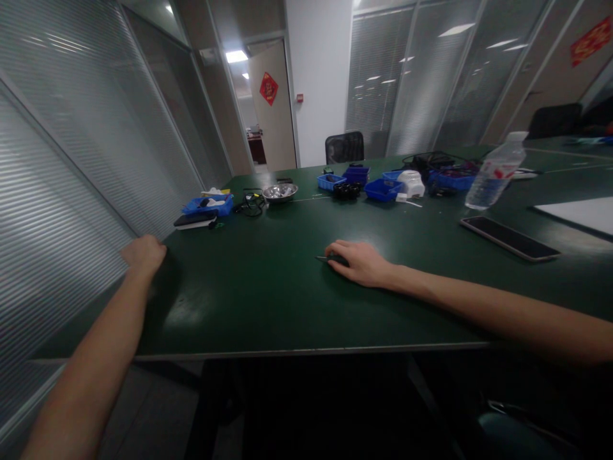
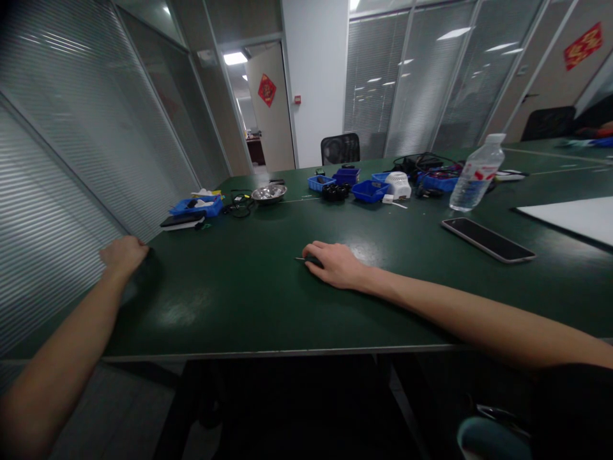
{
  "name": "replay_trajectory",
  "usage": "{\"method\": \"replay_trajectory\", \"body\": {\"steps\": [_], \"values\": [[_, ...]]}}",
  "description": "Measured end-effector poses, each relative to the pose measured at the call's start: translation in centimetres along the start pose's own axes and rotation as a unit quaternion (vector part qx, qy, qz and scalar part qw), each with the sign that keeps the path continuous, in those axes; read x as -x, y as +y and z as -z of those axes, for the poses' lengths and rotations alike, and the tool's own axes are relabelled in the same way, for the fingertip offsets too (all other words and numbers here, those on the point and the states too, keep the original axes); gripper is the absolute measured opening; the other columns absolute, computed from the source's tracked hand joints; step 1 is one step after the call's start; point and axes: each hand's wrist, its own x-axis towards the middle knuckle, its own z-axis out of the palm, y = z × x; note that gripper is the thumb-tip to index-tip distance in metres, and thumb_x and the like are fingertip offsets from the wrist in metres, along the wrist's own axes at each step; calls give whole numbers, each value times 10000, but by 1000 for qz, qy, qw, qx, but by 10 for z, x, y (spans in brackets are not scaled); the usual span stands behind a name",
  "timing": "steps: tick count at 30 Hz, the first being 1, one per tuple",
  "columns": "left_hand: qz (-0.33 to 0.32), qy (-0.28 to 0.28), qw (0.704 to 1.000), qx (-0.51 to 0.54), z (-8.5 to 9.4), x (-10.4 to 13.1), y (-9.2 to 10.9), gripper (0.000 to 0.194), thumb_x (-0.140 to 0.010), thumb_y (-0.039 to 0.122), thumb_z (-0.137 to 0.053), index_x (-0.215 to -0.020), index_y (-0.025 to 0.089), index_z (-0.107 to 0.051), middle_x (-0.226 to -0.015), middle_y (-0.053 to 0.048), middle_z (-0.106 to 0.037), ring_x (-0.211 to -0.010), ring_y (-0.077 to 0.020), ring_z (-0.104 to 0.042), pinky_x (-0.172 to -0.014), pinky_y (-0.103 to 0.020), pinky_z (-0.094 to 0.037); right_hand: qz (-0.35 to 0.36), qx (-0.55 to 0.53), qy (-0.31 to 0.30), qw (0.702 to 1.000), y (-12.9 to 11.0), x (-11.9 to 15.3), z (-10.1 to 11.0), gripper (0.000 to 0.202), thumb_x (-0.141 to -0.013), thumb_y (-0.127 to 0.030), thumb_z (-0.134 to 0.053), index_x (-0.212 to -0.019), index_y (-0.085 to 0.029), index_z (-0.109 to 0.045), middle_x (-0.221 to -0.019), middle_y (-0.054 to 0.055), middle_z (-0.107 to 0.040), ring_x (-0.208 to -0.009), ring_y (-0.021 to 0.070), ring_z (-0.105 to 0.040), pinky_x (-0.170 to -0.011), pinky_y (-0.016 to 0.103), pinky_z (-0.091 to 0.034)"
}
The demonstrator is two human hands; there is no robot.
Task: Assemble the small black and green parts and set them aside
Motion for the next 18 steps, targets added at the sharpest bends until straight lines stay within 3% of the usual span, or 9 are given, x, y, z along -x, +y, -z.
{"method": "replay_trajectory", "body": {"steps": [8,18], "values": [[-7,-3,1000,-1,5,3,0,455,-892,386,-636,-1083,-11,-749,-1005,-247,-718,-1093,-405,-641,-972,-512,-468,-2,6,-3,1000,-1,0,1,281,-1077,-384,-554,-1292,-226,-641,-1231,95,-727,-877,225,-679,-748,354,-477],[-8,-5,1000,20,4,5,-2,386,-859,384,-685,-1008,34,-752,-961,-197,-678,-1041,-378,-620,-948,-518,-471,0,4,2,1000,-2,0,1,281,-1075,-385,-557,-1285,-222,-645,-1220,92,-727,-877,223,-674,-745,347,-472]]}}
